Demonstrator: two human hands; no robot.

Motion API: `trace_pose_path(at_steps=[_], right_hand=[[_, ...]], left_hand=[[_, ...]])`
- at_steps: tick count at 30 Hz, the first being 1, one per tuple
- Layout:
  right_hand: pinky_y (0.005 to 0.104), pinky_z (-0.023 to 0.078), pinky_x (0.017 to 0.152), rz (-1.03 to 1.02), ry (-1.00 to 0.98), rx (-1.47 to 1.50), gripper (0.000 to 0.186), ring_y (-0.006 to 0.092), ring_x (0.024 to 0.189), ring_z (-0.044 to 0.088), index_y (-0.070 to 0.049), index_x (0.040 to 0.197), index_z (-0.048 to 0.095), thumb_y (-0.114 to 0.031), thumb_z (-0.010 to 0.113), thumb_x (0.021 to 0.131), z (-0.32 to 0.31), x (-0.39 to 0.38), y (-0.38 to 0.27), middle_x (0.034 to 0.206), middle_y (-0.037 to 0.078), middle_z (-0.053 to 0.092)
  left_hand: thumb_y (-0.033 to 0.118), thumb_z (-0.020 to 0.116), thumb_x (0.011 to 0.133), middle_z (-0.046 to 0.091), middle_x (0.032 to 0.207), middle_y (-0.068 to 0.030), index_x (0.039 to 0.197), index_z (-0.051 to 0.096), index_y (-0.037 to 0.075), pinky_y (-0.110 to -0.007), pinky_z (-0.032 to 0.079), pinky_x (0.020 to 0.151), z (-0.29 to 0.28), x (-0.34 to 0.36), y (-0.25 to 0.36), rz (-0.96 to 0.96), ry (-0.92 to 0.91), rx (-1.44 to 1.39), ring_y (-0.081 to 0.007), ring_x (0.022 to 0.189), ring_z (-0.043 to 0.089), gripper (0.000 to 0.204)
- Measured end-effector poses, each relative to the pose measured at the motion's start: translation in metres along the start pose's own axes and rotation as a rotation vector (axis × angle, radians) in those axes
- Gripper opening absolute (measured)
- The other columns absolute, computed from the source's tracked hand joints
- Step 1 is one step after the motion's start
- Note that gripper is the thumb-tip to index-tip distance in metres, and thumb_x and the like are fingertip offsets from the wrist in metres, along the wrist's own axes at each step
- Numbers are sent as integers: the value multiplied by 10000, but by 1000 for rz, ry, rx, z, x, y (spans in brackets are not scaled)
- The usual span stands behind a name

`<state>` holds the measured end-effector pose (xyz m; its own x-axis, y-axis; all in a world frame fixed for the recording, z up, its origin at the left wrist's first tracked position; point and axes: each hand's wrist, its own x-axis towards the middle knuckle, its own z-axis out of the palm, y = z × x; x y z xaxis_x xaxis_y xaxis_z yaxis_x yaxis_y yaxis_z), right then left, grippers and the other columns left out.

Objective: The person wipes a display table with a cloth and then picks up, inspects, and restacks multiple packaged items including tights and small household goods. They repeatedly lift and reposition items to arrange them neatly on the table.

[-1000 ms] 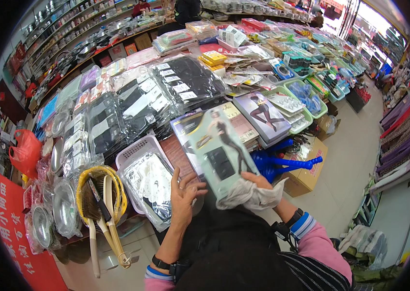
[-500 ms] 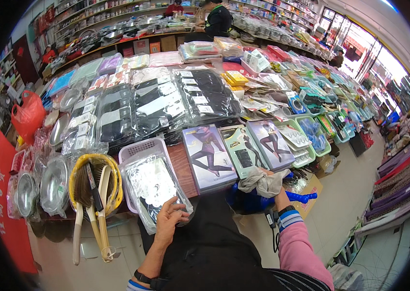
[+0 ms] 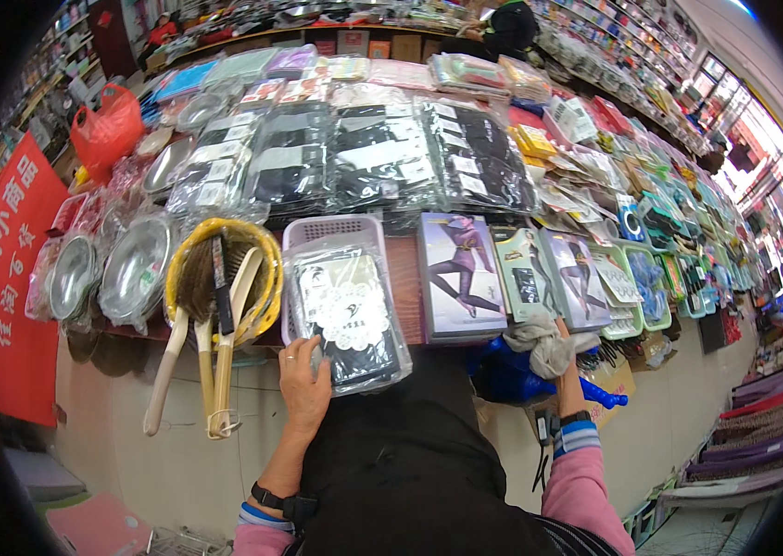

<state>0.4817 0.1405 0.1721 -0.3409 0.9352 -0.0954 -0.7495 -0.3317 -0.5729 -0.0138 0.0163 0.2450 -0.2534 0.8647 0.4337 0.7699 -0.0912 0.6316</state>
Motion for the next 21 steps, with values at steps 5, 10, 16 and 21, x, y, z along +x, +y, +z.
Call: trace_pose_path(at_steps=[5,10,16,21], right_hand=[[472,450,1006,129,154,103,535,359,1087,608,47,1201,565,-423,412,998,-2,-45,35,1161,217,630],[322,511,801,185,458,-683,293,184,876,643,5,1053,669,-247,563,947,37,-61,88,962,97,694],[272,510,723,311,125,-1099,458,129,802,638,30,1301,547,-168,643,900,127,-17,152,906,110,702],[237,462,638,420,-34,-1157,539,75,733,581,30,1367,472,-151,645,890,166,11,180,832,68,671]], left_hand=[[150,674,809,540,1142,-204,1264,508,-3,-442,451,886,-4,-12,-16,-56,-78,210,-366,1073,513,507],[229,662,832,597,1122,-254,1382,379,-3,-486,471,836,-3,-12,-28,-351,-291,22,-420,1010,589,661],[285,671,817,612,1053,-210,1269,506,4,-470,481,809,2,-7,-37,-259,-214,194,-405,951,604,558],[295,683,792,611,921,-140,1135,589,17,-434,481,754,6,-3,-39,-407,-195,-29,-311,846,616,452]])
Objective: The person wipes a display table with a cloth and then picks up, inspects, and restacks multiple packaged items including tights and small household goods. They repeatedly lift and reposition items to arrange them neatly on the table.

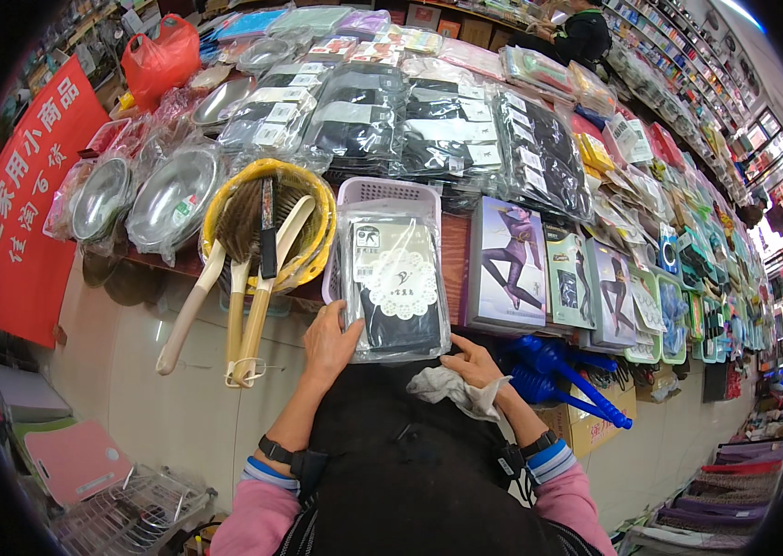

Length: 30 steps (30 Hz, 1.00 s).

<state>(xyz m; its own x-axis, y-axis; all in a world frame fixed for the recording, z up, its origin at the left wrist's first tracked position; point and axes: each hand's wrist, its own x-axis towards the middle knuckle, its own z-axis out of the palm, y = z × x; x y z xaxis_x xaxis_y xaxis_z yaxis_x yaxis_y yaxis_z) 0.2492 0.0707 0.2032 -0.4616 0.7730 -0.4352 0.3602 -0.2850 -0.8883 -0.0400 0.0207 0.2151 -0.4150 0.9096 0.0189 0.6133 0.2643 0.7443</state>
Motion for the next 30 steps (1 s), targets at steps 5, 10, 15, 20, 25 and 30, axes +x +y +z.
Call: trace_pose_path(at_steps=[5,10,15,20,25,30], right_hand=[[237,448,623,5,60,38,477,77,680,558,43,1294,541,-167,633,876,7,4,-5,783,56,657],[269,446,631,-46,105,19,399,97,680,543,32,1188,611,-190,622,857,7,6,8,762,70,634],[271,445,629,-46,146,-37,387,97,678,536,13,1178,622,-192,620,850,9,7,8,760,69,630],[256,446,631,-38,163,59,389,79,689,538,14,1211,604,-173,615,870,13,-4,-7,780,44,638],[210,437,648,-17,113,103,359,50,727,535,39,1228,581,-113,606,903,13,-7,-12,840,14,638],[236,469,688,-51,140,178,384,86,754,573,13,1240,599,-132,627,885,7,-15,-4,856,47,664]], left_hand=[[268,716,765,601,868,-107,1021,600,24,-399,475,726,6,7,3,-21,-16,-122,-277,781,600,372],[208,715,766,644,763,-110,957,589,6,-380,504,694,17,19,8,-57,16,-328,-254,704,630,305],[169,716,765,632,948,-142,938,596,-11,-334,495,733,20,29,6,-113,-46,-293,-219,812,630,277],[111,720,773,634,1004,-130,1071,570,-39,-314,501,752,22,33,15,-190,-51,-677,-178,851,625,367],[35,699,773,650,1060,-140,1184,533,-83,-308,515,777,25,41,32,-388,-111,-1012,-181,873,639,459],[-60,632,782,675,979,-106,1156,581,-63,-300,528,800,33,55,23,-308,-420,-1061,-168,862,654,377]])
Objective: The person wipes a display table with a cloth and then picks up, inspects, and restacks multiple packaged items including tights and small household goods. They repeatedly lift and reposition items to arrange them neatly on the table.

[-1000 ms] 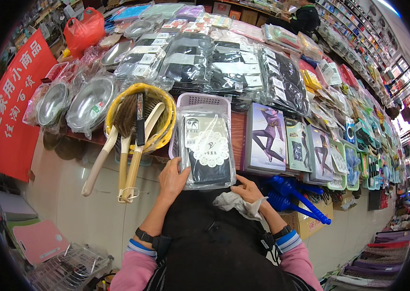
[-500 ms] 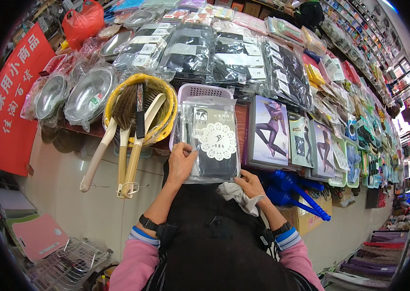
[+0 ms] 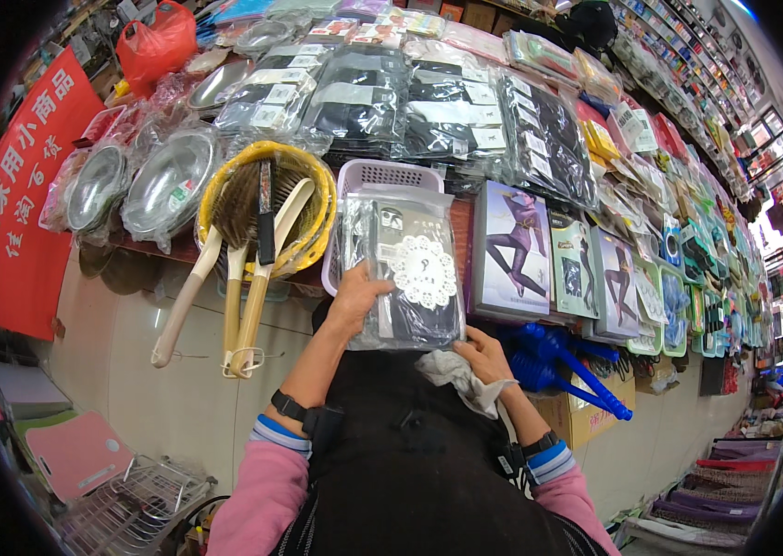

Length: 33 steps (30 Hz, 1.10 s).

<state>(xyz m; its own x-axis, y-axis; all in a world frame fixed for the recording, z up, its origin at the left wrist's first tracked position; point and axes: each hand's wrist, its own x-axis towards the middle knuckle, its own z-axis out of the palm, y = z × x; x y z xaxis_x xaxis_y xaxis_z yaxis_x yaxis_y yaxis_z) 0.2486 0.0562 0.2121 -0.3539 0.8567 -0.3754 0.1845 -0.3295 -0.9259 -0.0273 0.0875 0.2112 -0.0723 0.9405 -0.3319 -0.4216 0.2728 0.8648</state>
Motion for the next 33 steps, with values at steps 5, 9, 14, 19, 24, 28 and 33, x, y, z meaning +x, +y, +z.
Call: trace_pose_path(at_steps=[5,9,14,19,24,28,33], right_hand=[[237,476,758,-93,267,-121,362,90,853,585,12,1241,607,-117,613,903,-40,-26,22,987,53,667],[284,472,876,-108,420,-69,404,157,980,599,-2,1244,605,-139,655,868,-60,-56,45,1105,85,651],[394,393,1036,-248,18,-654,718,304,1224,506,-52,1359,497,-225,774,720,-50,-108,56,1315,159,536],[424,423,993,-262,76,-817,497,353,1182,518,-45,1161,624,-216,750,711,-49,-115,69,1242,171,580],[318,497,846,-229,410,-412,293,199,948,639,-20,1056,658,-107,706,781,-67,-101,38,1013,115,677],[305,496,869,-405,602,-250,513,195,961,637,-3,1234,576,-84,753,759,-70,-85,-28,1039,122,670],[428,470,931,-855,339,-821,692,364,1099,566,-85,1289,554,-150,811,650,-28,-59,-79,1206,152,589]], left_hand=[[-67,600,744,640,1090,-82,1258,524,-36,-309,481,888,16,-10,-17,55,-53,88,-183,985,610,520],[-44,586,750,578,1173,-97,1272,473,-18,-302,416,958,38,-32,-15,210,-147,1,-185,1074,541,535],[-62,571,775,570,1230,-110,1349,426,-32,-296,452,918,37,-41,-3,71,-120,-132,-172,1055,567,593],[-75,563,767,590,1188,-85,1342,433,-21,-320,456,945,24,-48,2,36,-162,-255,-190,1066,584,592],[-87,560,753,539,1284,-114,1393,374,-22,-330,415,1004,17,-57,4,46,-196,-289,-210,1165,534,670],[-85,562,758,536,1285,-111,1403,359,-11,-336,413,1009,25,-56,-3,128,-218,-247,-210,1166,533,681],[-61,572,810,550,1248,-104,1422,321,12,-318,475,930,52,-61,-13,150,-199,-102,-191,1117,556,665]])
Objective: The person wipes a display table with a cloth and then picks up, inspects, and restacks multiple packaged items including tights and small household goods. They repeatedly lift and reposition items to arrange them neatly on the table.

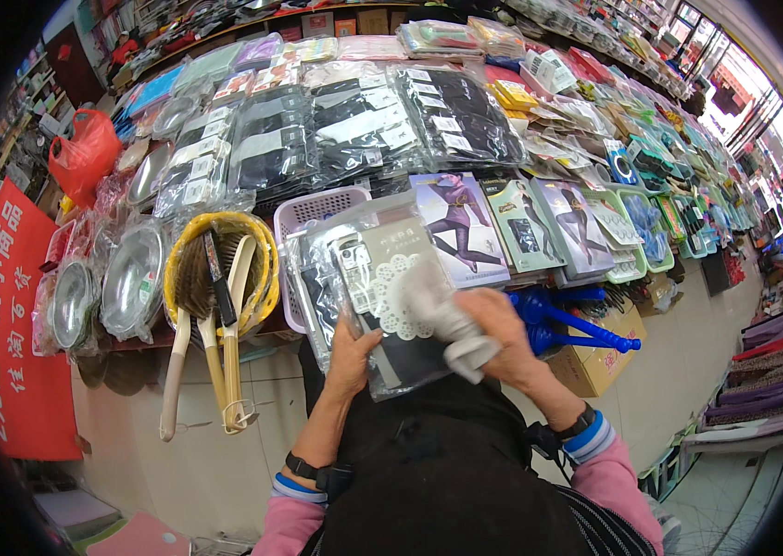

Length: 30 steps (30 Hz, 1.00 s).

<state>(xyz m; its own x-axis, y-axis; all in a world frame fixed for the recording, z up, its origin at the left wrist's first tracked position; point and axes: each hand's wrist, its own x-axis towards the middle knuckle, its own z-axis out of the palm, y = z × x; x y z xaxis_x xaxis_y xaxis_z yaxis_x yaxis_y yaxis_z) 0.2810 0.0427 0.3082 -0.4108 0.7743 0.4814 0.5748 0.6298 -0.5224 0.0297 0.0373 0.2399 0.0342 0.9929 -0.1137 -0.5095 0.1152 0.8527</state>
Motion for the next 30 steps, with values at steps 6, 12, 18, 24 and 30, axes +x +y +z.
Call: trace_pose_path(at_steps=[6,12,18,24,30], right_hand=[[454,443,953,-293,-159,-106,599,388,1154,495,-94,1207,594,-55,684,616,49,32,-22,1265,167,517],[396,502,796,-190,127,-361,487,319,955,591,-127,1179,650,-58,656,697,45,96,51,1109,120,599],[371,498,828,396,138,-317,373,338,970,619,-109,1173,647,-118,619,801,-14,67,129,1072,168,644],[285,505,783,739,-21,657,265,109,919,616,-12,1118,661,-156,606,903,-21,-31,127,1000,42,688],[307,515,808,835,-16,603,304,144,944,616,-52,1193,603,-220,588,940,16,-109,140,1080,37,653]], left_hand=[[3,597,890,552,1245,-92,1319,439,8,-314,481,921,13,-5,-1,-75,-123,-26,-177,1104,557,458],[-64,634,764,454,1391,-105,1466,275,-19,-335,359,1060,17,-14,2,-64,-232,-5,-198,1245,463,789],[-102,608,734,408,1446,-102,1483,251,0,-359,332,1093,5,-13,27,36,-224,-203,-224,1308,422,836],[-112,583,739,462,1390,-97,1446,315,13,-349,353,1083,-3,3,36,76,-123,-319,-215,1276,456,767],[-108,587,739,494,1358,-104,1437,324,5,-340,367,1070,-4,8,38,-1,-75,-308,-221,1253,480,755]])
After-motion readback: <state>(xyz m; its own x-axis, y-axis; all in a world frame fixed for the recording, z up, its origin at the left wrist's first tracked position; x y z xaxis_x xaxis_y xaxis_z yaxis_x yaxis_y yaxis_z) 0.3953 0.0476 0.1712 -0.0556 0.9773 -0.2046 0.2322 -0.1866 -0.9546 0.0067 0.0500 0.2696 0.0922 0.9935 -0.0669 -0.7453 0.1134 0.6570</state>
